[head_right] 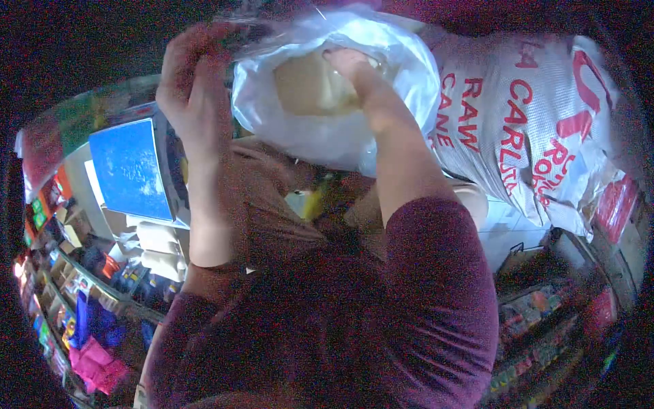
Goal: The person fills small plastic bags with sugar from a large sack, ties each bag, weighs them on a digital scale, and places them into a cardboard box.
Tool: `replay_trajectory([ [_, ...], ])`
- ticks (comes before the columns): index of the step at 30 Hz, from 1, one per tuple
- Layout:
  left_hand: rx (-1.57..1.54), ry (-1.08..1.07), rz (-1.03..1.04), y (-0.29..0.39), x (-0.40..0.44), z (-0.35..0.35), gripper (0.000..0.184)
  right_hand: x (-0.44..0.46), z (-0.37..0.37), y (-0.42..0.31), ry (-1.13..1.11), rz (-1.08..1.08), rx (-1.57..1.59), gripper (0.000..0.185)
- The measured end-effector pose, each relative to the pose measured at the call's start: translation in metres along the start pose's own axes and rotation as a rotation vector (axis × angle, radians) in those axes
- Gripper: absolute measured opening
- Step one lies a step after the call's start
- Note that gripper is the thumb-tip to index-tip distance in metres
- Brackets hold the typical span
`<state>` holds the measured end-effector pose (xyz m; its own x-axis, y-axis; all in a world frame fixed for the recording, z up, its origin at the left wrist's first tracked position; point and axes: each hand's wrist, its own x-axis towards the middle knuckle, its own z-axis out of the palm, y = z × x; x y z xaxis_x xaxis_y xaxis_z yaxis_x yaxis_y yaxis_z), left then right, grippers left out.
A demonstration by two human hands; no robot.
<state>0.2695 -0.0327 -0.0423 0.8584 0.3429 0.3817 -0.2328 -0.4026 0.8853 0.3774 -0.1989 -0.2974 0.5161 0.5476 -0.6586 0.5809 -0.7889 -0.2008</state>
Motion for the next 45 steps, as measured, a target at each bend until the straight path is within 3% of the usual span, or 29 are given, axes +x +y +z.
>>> replay_trajectory([
  [1, -0.003, -0.002, -0.01, 0.001, 0.0, 0.001, 0.02, -0.013, 0.0, 0.001, 0.108, -0.106, -0.129, 0.038],
  [4, -0.2, 0.059, -0.13, 0.002, -0.005, 0.005, 0.02, -0.019, 0.01, 0.006, 0.227, -0.118, -0.169, 0.037],
  [8, -0.227, 0.069, -0.141, 0.001, -0.004, 0.007, 0.02, -0.003, 0.033, 0.015, 0.176, -0.065, -0.272, 0.037],
  [10, -0.261, 0.055, -0.109, 0.002, 0.0, 0.008, 0.021, -0.012, 0.043, 0.013, 0.387, -0.049, -0.458, 0.032],
  [11, -0.257, 0.055, -0.12, 0.001, 0.0, 0.009, 0.021, -0.019, 0.046, 0.01, 0.379, -0.054, -0.453, 0.032],
  [13, -0.244, 0.04, -0.036, 0.002, 0.0, 0.011, 0.021, -0.039, 0.047, 0.006, -0.129, 0.024, -0.447, 0.028],
  [16, -0.264, 0.034, -0.072, 0.003, -0.002, 0.011, 0.022, -0.074, 0.048, -0.005, -0.243, 0.042, -0.419, 0.025],
  [20, -0.259, 0.038, -0.067, 0.003, -0.001, 0.009, 0.022, -0.058, 0.068, 0.009, -0.101, 0.152, -0.291, 0.024],
  [22, -0.242, 0.028, -0.052, 0.004, -0.001, 0.007, 0.021, -0.057, 0.063, 0.011, -0.076, 0.162, -0.076, 0.032],
  [23, -0.243, 0.03, -0.052, 0.004, -0.001, 0.006, 0.021, -0.061, 0.059, 0.009, -0.076, 0.163, -0.078, 0.032],
  [25, -0.205, 0.036, -0.012, 0.004, 0.0, 0.006, 0.021, -0.07, 0.051, 0.002, 0.136, 0.116, -0.22, 0.045],
  [29, -0.213, 0.023, -0.08, 0.005, 0.0, 0.004, 0.022, -0.062, 0.049, -0.008, 0.156, 0.19, -0.12, 0.052],
  [31, -0.289, 0.029, -0.099, 0.003, -0.002, 0.004, 0.025, -0.042, 0.069, -0.006, -0.008, 0.281, 0.149, 0.042],
  [34, -0.258, 0.035, -0.056, 0.001, -0.001, 0.005, 0.025, -0.019, 0.108, 0.001, -0.043, 0.286, 0.298, 0.044],
  [36, -0.246, 0.042, -0.071, 0.004, -0.002, 0.004, 0.025, -0.03, 0.107, -0.007, 0.017, 0.069, 0.231, 0.051],
  [38, -0.233, 0.046, -0.087, 0.006, -0.002, 0.002, 0.024, -0.048, 0.083, -0.033, 0.06, 0.438, 0.323, 0.06],
  [44, -0.189, 0.044, -0.093, 0.002, 0.0, -0.007, 0.022, -0.058, 0.049, -0.007, 0.116, 0.442, 0.147, 0.069],
  [45, -0.195, 0.03, -0.1, 0.004, 0.0, -0.009, 0.021, -0.052, 0.056, -0.004, 0.207, 0.563, 0.122, 0.068],
])
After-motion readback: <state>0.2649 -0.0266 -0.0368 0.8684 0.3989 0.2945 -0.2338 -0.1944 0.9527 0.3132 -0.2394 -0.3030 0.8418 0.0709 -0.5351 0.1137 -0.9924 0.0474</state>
